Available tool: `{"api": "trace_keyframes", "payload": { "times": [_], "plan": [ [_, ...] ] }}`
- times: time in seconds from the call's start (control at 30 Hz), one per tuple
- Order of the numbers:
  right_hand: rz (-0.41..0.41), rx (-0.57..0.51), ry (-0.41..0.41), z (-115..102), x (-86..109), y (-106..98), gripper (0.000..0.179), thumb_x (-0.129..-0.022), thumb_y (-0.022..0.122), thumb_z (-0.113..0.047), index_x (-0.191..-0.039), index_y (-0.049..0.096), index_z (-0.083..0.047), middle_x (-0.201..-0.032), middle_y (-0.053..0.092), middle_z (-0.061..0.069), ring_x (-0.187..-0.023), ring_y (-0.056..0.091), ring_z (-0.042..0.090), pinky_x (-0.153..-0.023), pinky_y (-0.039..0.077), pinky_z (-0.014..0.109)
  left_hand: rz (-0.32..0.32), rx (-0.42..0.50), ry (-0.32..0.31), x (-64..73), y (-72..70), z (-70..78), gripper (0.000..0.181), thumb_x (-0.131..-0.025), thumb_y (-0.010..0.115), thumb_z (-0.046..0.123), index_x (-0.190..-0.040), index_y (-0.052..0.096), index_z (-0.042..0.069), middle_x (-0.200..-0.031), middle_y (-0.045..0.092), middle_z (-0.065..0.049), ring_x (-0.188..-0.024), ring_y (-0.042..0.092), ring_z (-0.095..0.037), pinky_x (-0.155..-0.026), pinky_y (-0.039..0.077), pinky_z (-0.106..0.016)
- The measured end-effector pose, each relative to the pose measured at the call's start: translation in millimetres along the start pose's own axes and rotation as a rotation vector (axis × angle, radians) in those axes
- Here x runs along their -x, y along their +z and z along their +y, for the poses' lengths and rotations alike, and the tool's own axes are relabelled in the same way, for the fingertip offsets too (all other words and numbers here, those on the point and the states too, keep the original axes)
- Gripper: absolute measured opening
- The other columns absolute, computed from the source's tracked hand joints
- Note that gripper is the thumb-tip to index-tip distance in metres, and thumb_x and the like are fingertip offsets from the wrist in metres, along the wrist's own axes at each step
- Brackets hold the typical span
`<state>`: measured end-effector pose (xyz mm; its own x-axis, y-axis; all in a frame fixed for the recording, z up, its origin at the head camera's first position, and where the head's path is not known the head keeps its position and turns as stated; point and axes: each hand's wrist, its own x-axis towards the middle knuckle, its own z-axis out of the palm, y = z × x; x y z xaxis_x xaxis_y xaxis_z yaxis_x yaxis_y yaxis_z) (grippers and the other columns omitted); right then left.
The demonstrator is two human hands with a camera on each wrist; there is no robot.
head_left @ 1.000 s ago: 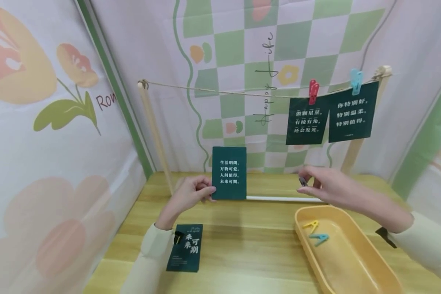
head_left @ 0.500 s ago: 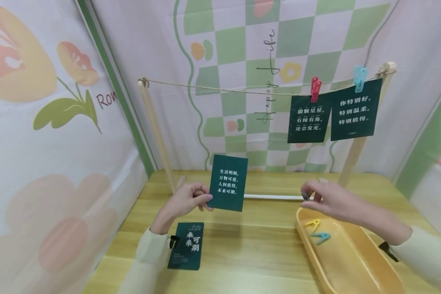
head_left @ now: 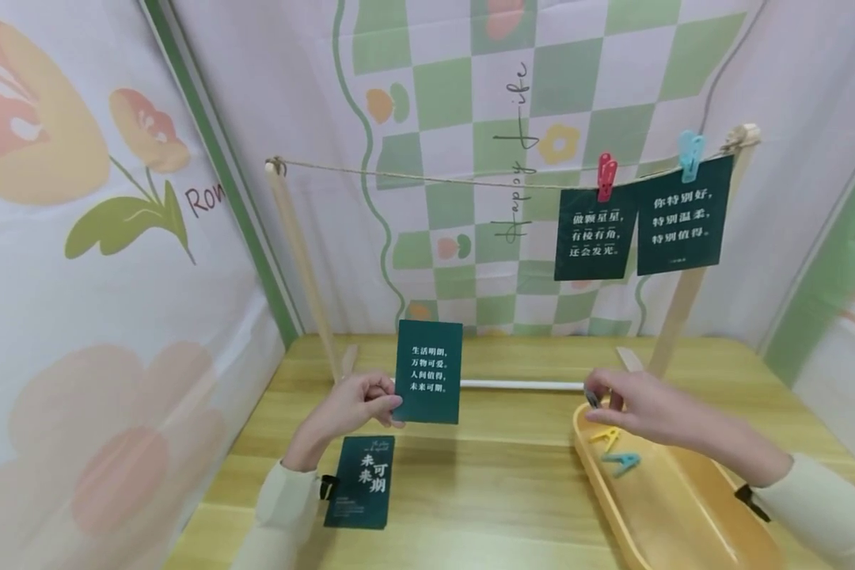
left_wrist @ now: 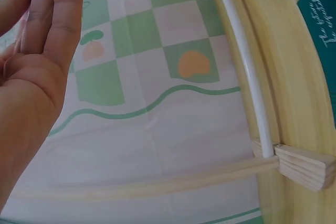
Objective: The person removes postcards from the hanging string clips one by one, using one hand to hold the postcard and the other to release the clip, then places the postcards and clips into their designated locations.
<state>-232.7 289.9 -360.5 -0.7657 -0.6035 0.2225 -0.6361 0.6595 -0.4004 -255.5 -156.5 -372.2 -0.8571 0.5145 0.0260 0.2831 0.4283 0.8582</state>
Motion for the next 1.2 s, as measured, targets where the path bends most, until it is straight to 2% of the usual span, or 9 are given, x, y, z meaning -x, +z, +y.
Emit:
{"api": "trace_keyframes", "payload": {
  "times": [0.2, 0.33, 0.43, 0.53, 0.7, 0.83, 0.97, 1.07, 1.2],
  "plan": [
    [-0.040, -0.018, 0.023, 6.8, 7.7, 7.9, 0.020, -0.089, 0.072, -0.027, -0.098, 0.059, -0.014, -0.083, 0.062, -0.012, -0.070, 0.054, -0.006, -0.057, 0.049, 0.019, -0.038, 0.072, -0.009, 4.6, 2.6, -13.7, 0.014, -0.098, 0.060, 0.012, -0.093, 0.057, -0.001, -0.064, 0.053, -0.006, -0.081, 0.074, -0.035, -0.077, 0.060, -0.033],
    [-0.059, -0.009, 0.045, 13.3, 13.3, 13.2, 0.021, -0.089, 0.073, -0.028, -0.097, 0.060, -0.014, -0.083, 0.061, -0.013, -0.070, 0.052, -0.006, -0.056, 0.046, 0.019, -0.054, 0.110, -0.036, 10.7, 4.5, -21.9, 0.015, -0.098, 0.060, 0.012, -0.093, 0.056, -0.002, -0.067, 0.058, -0.021, -0.082, 0.073, -0.040, -0.076, 0.061, -0.035],
    [-0.074, 0.013, 0.043, 17.3, 18.5, 18.6, 0.021, -0.088, 0.074, -0.029, -0.096, 0.059, -0.017, -0.084, 0.060, -0.014, -0.068, 0.050, -0.007, -0.055, 0.044, 0.018, -0.055, 0.124, -0.039, 15.9, 5.0, -28.5, 0.017, -0.098, 0.061, 0.014, -0.092, 0.056, -0.002, -0.070, 0.060, -0.029, -0.082, 0.072, -0.043, -0.076, 0.061, -0.041],
    [-0.066, 0.024, 0.019, 19.6, 23.5, 24.5, 0.021, -0.085, 0.076, -0.026, -0.094, 0.058, -0.019, -0.084, 0.061, -0.013, -0.069, 0.051, -0.008, -0.054, 0.044, 0.018, -0.046, 0.096, -0.028, 19.9, 3.9, -33.9, 0.018, -0.097, 0.062, 0.015, -0.090, 0.058, 0.000, -0.071, 0.065, -0.023, -0.081, 0.072, -0.043, -0.069, 0.061, -0.042],
    [0.001, 0.079, -0.084, 22.4, 25.7, 35.2, 0.027, -0.078, 0.081, -0.021, -0.086, 0.055, -0.023, -0.079, 0.061, -0.016, -0.067, 0.048, -0.010, -0.053, 0.041, 0.016, -0.040, 0.049, -0.024, 25.4, -1.5, -40.1, 0.019, -0.097, 0.063, 0.019, -0.090, 0.060, 0.002, -0.078, 0.072, -0.015, -0.077, 0.075, -0.030, -0.056, 0.055, -0.029],
    [-0.009, 0.071, -0.113, 25.7, 27.0, 40.3, 0.031, -0.077, 0.083, -0.020, -0.084, 0.053, -0.022, -0.077, 0.059, -0.014, -0.064, 0.043, -0.011, -0.052, 0.039, 0.016, -0.056, 0.053, -0.035, 29.0, -6.4, -42.7, 0.020, -0.097, 0.062, 0.020, -0.092, 0.060, 0.001, -0.081, 0.073, -0.015, -0.076, 0.075, -0.024, -0.058, 0.056, -0.030],
    [-0.061, 0.040, -0.048, 30.0, 30.9, 42.1, 0.029, -0.080, 0.080, -0.021, -0.085, 0.052, -0.020, -0.077, 0.059, -0.015, -0.062, 0.042, -0.010, -0.051, 0.040, 0.016, -0.089, 0.054, -0.054, 31.0, -11.4, -45.1, 0.019, -0.097, 0.062, 0.018, -0.092, 0.059, 0.000, -0.082, 0.073, -0.017, -0.076, 0.075, -0.023, -0.062, 0.059, -0.036],
    [-0.069, 0.056, -0.012, 33.0, 33.8, 43.8, 0.029, -0.079, 0.080, -0.023, -0.083, 0.051, -0.022, -0.076, 0.058, -0.017, -0.060, 0.041, -0.010, -0.051, 0.039, 0.016, -0.120, 0.077, -0.061, 31.3, -15.2, -47.1, 0.018, -0.096, 0.062, 0.014, -0.091, 0.058, -0.002, -0.082, 0.071, -0.020, -0.076, 0.075, -0.026, -0.064, 0.060, -0.041],
    [-0.057, 0.071, -0.046, 35.2, 36.3, 48.7, 0.033, -0.076, 0.082, -0.021, -0.080, 0.049, -0.021, -0.074, 0.056, -0.017, -0.061, 0.041, -0.010, -0.051, 0.038, 0.016, -0.169, 0.118, -0.089, 34.3, -18.6, -49.6, 0.017, -0.095, 0.063, 0.010, -0.090, 0.057, -0.005, -0.082, 0.070, -0.022, -0.077, 0.075, -0.029, -0.067, 0.060, -0.045]
  ]
}}
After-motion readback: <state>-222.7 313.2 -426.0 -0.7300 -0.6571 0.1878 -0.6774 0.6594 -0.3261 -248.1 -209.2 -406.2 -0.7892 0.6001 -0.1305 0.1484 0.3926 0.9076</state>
